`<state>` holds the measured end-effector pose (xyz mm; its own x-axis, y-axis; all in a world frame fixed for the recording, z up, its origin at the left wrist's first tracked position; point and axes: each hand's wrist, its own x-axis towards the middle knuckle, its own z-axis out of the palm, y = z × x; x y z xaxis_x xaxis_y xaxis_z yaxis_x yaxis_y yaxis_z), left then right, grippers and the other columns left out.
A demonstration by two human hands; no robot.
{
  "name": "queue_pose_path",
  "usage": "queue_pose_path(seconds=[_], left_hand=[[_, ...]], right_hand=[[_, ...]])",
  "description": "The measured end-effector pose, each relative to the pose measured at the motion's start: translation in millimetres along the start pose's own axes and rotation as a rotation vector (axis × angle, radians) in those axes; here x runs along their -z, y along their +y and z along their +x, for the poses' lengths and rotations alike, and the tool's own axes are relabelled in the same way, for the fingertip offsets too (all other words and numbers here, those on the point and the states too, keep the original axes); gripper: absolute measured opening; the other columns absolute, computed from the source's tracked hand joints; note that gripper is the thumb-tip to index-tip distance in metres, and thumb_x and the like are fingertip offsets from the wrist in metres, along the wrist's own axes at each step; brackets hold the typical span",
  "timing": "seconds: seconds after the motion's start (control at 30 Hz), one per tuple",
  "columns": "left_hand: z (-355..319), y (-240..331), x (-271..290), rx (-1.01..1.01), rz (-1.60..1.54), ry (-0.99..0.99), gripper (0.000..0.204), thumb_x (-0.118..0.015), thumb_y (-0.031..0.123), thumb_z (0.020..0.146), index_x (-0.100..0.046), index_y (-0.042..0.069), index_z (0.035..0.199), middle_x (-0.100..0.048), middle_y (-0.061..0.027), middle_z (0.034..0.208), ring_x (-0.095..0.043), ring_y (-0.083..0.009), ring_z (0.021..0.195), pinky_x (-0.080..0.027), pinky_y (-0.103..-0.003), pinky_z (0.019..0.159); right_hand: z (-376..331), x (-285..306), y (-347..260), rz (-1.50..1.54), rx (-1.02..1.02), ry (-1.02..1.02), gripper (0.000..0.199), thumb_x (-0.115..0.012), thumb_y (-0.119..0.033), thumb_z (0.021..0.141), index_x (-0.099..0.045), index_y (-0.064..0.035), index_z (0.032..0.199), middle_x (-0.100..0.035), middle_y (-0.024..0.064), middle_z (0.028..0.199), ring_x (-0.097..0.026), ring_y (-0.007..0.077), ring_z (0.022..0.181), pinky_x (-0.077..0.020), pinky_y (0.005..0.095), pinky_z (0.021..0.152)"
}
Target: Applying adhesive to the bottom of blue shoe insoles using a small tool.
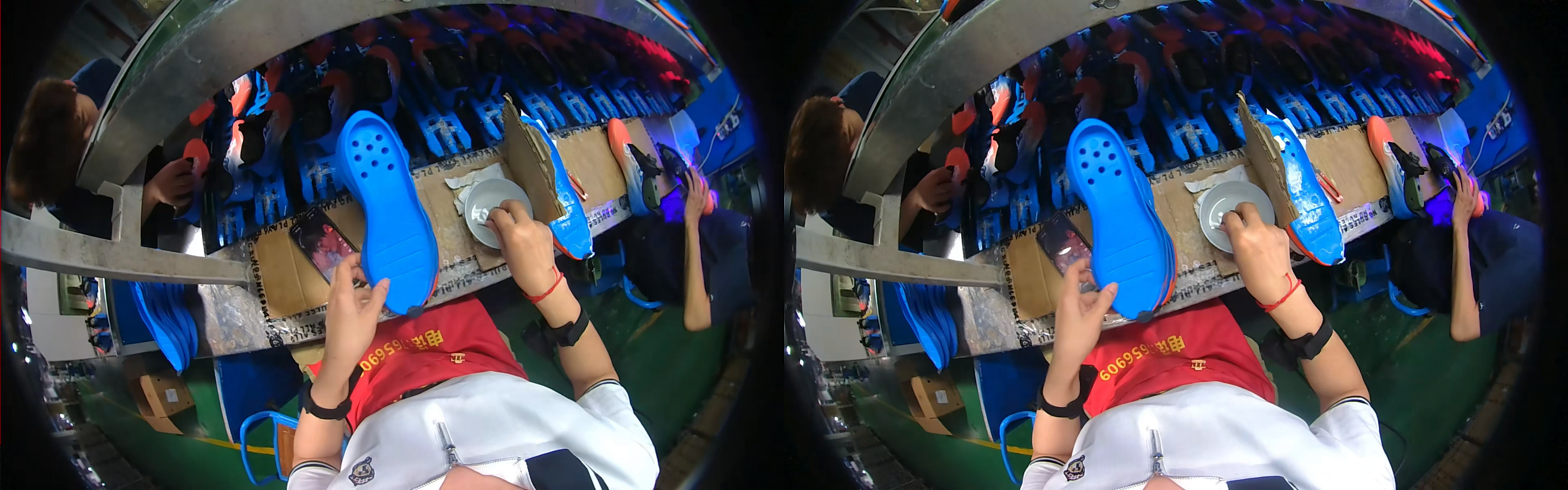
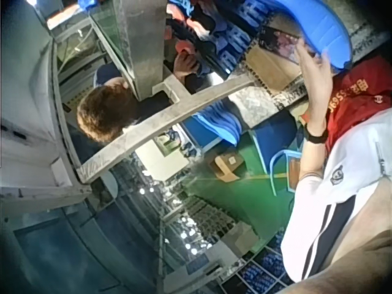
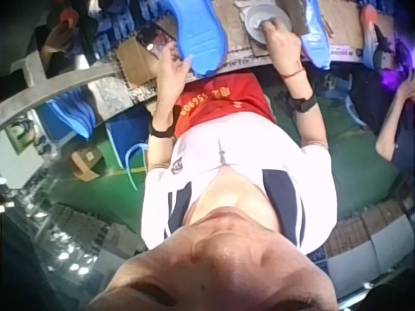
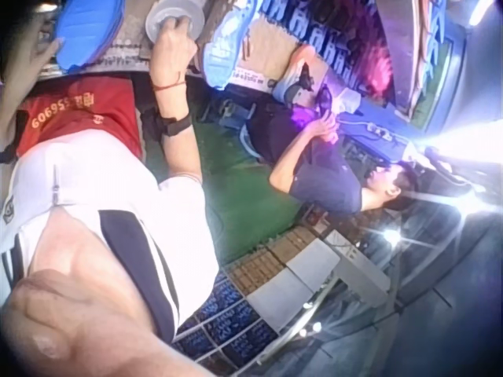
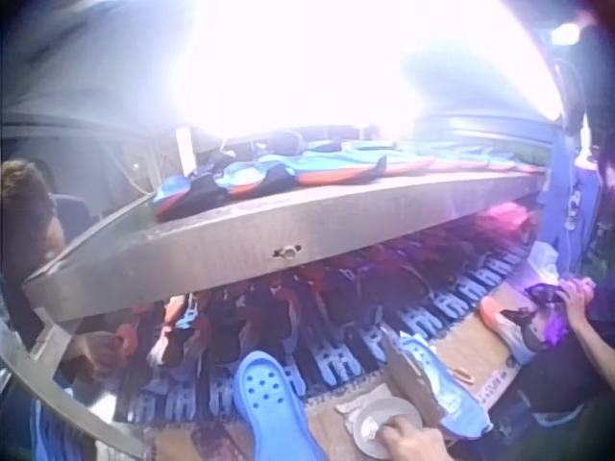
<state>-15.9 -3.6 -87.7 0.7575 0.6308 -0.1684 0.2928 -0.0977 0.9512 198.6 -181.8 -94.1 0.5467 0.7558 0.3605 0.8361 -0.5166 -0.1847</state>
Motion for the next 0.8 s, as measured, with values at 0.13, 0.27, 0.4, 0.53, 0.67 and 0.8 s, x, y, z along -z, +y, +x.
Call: queue_pose_path(seconds=[0.13,0.27,0.4,0.53,0.67,0.8], left_hand=[[-8.5,34.9,8.3,0.098,-0.390,-0.049,0.045,-0.059,0.001,0.093,-0.036,-0.001,0.131,-0.055,-0.0153,0.118,-0.064,-0.0278,0.104,-0.058,-0.040,0.087],[-18.7,33.1,10.1,-0.051,-0.545,0.030,0.050,-0.062,-0.002,0.090,-0.036,0.000,0.133,-0.055,-0.0170,0.124,-0.062,-0.0254,0.108,-0.057,-0.037,0.088],[-8.6,27.3,-5.8,0.009,-0.483,-0.120,0.059,-0.064,-0.008,0.087,-0.035,-0.001,0.137,-0.058,-0.0154,0.123,-0.060,-0.0201,0.110,-0.053,-0.031,0.090],[-1.6,18.9,-29.5,-0.036,-0.557,-0.053,0.060,-0.064,-0.008,0.086,-0.035,-0.002,0.138,-0.059,-0.0158,0.121,-0.062,-0.0198,0.107,-0.054,-0.030,0.088],[4.7,21.9,-47.7,-0.087,-0.532,-0.031,0.058,-0.062,-0.008,0.087,-0.035,-0.003,0.138,-0.060,-0.0166,0.120,-0.064,-0.0197,0.105,-0.054,-0.030,0.088],[6.4,25.3,-50.9,-0.124,-0.515,0.000,0.058,-0.062,-0.007,0.087,-0.035,-0.004,0.139,-0.061,-0.0168,0.118,-0.064,-0.0187,0.104,-0.055,-0.030,0.088]], right_hand=[[-2.5,-4.0,6.1,-0.004,0.006,-0.034,0.008,-0.064,-0.011,0.084,-0.062,-0.0059,0.090,-0.061,0.0101,0.098,-0.066,0.0291,0.067,-0.0531,0.0385,0.059],[1.3,-1.3,5.5,0.034,0.043,-0.104,0.007,-0.064,-0.011,0.083,-0.062,-0.0063,0.088,-0.062,0.0098,0.096,-0.066,0.0298,0.067,-0.0529,0.0387,0.059],[1.9,12.2,0.5,0.044,-0.001,-0.048,0.007,-0.066,-0.011,0.084,-0.062,-0.0051,0.085,-0.063,0.0103,0.093,-0.065,0.0323,0.067,-0.0523,0.0392,0.058],[4.1,26.7,-7.9,0.107,-0.024,0.079,0.009,-0.067,-0.011,0.086,-0.064,-0.0043,0.092,-0.064,0.0118,0.098,-0.065,0.0330,0.067,-0.0515,0.0397,0.058],[-5.6,18.3,-2.8,0.039,-0.043,-0.011,0.010,-0.067,-0.010,0.086,-0.065,-0.0045,0.094,-0.065,0.0118,0.100,-0.065,0.0331,0.068,-0.0514,0.0399,0.058],[-7.6,28.9,-11.7,0.114,-0.048,0.101,0.011,-0.067,-0.008,0.086,-0.065,-0.0032,0.095,-0.065,0.0120,0.101,-0.065,0.0330,0.069,-0.0513,0.0396,0.058]])
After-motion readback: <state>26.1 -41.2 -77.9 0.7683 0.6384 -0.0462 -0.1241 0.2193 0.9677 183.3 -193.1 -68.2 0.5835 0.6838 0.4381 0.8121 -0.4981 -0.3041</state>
